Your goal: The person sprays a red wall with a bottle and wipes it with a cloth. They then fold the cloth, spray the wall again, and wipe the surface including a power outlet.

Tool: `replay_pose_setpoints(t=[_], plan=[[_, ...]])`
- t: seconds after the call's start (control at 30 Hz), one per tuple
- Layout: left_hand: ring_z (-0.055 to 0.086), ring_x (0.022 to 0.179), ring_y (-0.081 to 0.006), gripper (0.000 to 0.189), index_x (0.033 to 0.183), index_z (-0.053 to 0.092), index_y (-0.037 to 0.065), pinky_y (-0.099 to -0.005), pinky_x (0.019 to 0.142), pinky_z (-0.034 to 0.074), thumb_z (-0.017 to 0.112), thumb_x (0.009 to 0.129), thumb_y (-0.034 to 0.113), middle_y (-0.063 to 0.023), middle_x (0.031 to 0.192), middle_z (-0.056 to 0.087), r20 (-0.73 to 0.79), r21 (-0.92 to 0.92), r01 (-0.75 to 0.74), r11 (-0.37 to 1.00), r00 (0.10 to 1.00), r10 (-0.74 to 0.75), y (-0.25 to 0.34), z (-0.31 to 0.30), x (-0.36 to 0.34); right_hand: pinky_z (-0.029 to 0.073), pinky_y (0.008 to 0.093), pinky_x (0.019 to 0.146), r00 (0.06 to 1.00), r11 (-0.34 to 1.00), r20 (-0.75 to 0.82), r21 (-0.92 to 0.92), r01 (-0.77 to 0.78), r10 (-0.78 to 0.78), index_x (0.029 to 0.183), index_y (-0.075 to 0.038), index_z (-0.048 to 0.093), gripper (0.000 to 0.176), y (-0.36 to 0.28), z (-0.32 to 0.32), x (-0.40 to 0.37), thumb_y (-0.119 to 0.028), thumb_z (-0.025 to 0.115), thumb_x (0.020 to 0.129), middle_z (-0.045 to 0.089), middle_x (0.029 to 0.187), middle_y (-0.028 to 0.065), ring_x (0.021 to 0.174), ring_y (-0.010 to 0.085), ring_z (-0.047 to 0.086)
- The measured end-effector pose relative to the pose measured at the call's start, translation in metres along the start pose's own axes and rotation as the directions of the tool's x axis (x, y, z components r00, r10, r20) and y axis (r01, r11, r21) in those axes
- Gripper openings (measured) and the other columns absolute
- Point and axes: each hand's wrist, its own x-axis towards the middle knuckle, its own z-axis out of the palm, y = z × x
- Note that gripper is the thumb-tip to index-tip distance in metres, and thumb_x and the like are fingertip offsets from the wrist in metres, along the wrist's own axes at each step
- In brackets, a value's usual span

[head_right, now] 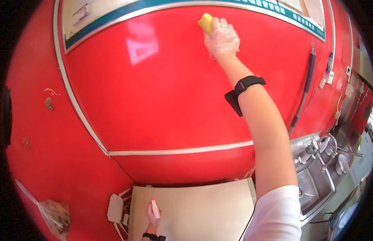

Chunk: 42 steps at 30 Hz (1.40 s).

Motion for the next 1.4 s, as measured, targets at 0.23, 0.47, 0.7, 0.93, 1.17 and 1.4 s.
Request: replay_pose_setpoints(t=[0.23, 0.47, 0.7, 0.93, 1.17, 1.4], plan=[[0.045, 0.048, -0.0088, 0.017, 0.095, 0.052, 0.007, -0.0214, 0.04, 0.038, 0.057, 0.08, 0.011, 0.0013, 0.073, 0.048, 0.198, -0.782, 0.474, 0.406, 0.806, -0.558, 0.062, 0.068, -0.027, 0.049, 0.0429, 0.072, 0.991, 0.986, 0.013, -0.103, -0.133, 0.135, 0.101, -0.01, 0.051, 0.034, 0.15, -0.024, -0.046, -0.036, 0.059, 0.081, 0.056, 0.095, 0.0108, 0.086, 0.0309, 0.058], [0.046, 0.047, -0.007, 0.018, 0.097, 0.051, 0.007, -0.0219, 0.039, 0.04, 0.055, 0.084, 0.02, 0.001, 0.071, 0.048, 0.236, -0.897, 0.403, 0.182, 0.785, -0.573, 0.083, 0.102, -0.034, 0.046, 0.0462, 0.079, 0.822, 0.842, 0.183, -0.126, -0.524, 0.539, 0.113, -0.009, 0.049, 0.042, 0.224, -0.058, -0.095, -0.043, 0.049, 0.088, 0.057, 0.108, 0.015, 0.095, 0.0348, 0.058], [0.048, 0.051, -0.0063, 0.039, 0.096, 0.049, 0.005, -0.0202, 0.046, 0.044, 0.06, 0.061, -0.007, -0.0024, 0.086, 0.05, -0.008, -0.584, 0.262, 0.768, 0.945, -0.328, 0.082, 0.11, -0.044, 0.047, 0.0445, 0.077, 0.975, 0.973, -0.11, 0.147, -0.177, 0.194, 0.118, -0.012, 0.05, 0.039, 0.085, 0.0, -0.078, -0.019, 0.058, 0.08, 0.057, 0.101, 0.0133, 0.094, 0.0319, 0.057], [0.052, 0.055, -0.0074, 0.038, 0.1, 0.05, 0.004, -0.0216, 0.046, 0.046, 0.064, 0.065, -0.001, -0.0039, 0.092, 0.051, 0.078, -0.711, 0.32, 0.627, 0.921, -0.382, 0.078, 0.108, -0.049, 0.043, 0.0368, 0.059, 0.909, 0.929, 0.212, 0.167, 0.329, -0.36, 0.119, -0.016, 0.052, 0.055, -0.082, 0.009, -0.147, -0.012, 0.062, 0.065, 0.054, 0.087, 0.0055, 0.077, 0.0227, 0.054], [0.047, 0.052, -0.0066, 0.029, 0.094, 0.048, 0.005, -0.0198, 0.044, 0.042, 0.061, 0.07, -0.004, 0.0004, 0.081, 0.049, -0.097, -0.42, 0.064, 0.905, 0.989, -0.115, 0.08, 0.112, -0.045, 0.04, 0.0363, 0.077, 0.438, 0.586, 0.397, 0.436, 0.683, -0.807, 0.117, -0.015, 0.052, 0.043, -0.063, -0.007, -0.277, -0.016, 0.056, 0.075, 0.053, 0.104, 0.0024, 0.094, 0.0197, 0.051], [0.055, 0.068, -0.0204, 0.047, 0.105, 0.049, 0.003, -0.0306, 0.061, 0.047, 0.062, 0.059, -0.001, -0.0094, 0.087, 0.051, 0.037, -0.415, 0.234, 0.879, 0.97, -0.241, 0.081, 0.109, -0.048, 0.049, 0.039, 0.06, 0.827, 0.914, 0.396, 0.101, 0.393, -0.4, 0.097, -0.005, 0.054, 0.03, -0.005, -0.036, -0.173, -0.014, 0.062, 0.068, 0.055, 0.084, 0.011, 0.073, 0.0265, 0.058]])
